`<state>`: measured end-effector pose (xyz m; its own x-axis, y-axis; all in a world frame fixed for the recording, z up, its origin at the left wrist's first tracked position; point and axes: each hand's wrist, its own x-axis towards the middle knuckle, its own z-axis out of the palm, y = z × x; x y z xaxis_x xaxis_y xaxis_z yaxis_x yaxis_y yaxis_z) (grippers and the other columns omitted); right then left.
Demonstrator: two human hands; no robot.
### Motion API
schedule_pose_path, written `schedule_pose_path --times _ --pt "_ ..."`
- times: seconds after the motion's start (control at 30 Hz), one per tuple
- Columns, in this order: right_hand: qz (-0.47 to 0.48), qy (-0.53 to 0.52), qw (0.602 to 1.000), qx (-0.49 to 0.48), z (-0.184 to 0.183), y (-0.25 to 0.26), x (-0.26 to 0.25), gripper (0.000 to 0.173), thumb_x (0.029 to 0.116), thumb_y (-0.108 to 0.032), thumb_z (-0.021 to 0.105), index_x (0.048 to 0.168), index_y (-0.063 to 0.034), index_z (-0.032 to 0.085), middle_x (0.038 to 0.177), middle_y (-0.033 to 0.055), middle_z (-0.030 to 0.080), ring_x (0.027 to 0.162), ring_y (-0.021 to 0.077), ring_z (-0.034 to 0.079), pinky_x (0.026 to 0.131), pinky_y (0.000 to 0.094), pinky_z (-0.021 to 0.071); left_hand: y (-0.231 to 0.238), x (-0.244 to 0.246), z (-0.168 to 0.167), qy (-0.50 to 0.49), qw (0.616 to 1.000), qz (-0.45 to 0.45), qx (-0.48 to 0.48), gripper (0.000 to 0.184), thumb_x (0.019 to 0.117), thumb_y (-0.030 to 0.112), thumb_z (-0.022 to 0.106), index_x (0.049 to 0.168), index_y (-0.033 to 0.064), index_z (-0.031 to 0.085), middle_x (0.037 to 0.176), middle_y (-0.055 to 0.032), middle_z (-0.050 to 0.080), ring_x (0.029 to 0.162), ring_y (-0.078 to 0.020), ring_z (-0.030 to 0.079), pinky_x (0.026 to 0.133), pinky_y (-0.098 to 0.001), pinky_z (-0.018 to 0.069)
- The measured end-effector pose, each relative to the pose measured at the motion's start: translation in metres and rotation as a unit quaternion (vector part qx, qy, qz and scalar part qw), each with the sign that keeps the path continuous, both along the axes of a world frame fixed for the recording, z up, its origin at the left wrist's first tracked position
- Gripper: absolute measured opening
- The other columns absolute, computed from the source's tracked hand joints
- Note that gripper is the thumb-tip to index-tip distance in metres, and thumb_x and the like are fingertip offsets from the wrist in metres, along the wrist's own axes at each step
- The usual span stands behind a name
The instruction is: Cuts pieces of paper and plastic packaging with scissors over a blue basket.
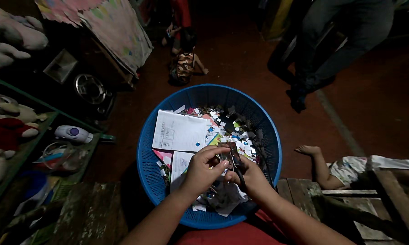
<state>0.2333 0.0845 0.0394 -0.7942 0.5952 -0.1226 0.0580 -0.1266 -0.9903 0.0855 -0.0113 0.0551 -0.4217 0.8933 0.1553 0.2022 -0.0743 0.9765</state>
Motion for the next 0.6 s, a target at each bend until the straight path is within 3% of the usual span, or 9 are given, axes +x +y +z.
schedule_pose_path --times 0.1,0.6 --pt "-0.005 -0.012 1.000 0.018 -0.0009 0.0006 0.0007 0.064 0.0747 -0.056 0.083 0.116 -0.0113 0.063 0.084 -0.0109 0.068 0.069 -0.0021 0.063 0.063 0.0163 0.0536 0.0005 -0.0008 -0.0011 0.013 1.000 -0.004 0.010 0.030 0.0904 0.007 0.072 0.120 -0.0003 0.072 0.117 -0.0065 0.068 0.084 -0.0011 0.064 0.074 -0.0163 0.0554" --pt "-0.015 0.000 1.000 0.007 -0.0010 0.0002 0.0010 0.044 0.0812 -0.043 0.082 0.105 -0.0103 0.065 0.074 -0.0095 0.065 0.061 0.0004 0.061 0.058 0.0177 0.0541 0.0002 -0.0005 -0.0028 0.003 1.000 -0.008 0.007 0.031 0.0900 0.006 0.071 0.120 -0.0008 0.071 0.117 -0.0067 0.068 0.085 -0.0015 0.064 0.075 -0.0171 0.0558"
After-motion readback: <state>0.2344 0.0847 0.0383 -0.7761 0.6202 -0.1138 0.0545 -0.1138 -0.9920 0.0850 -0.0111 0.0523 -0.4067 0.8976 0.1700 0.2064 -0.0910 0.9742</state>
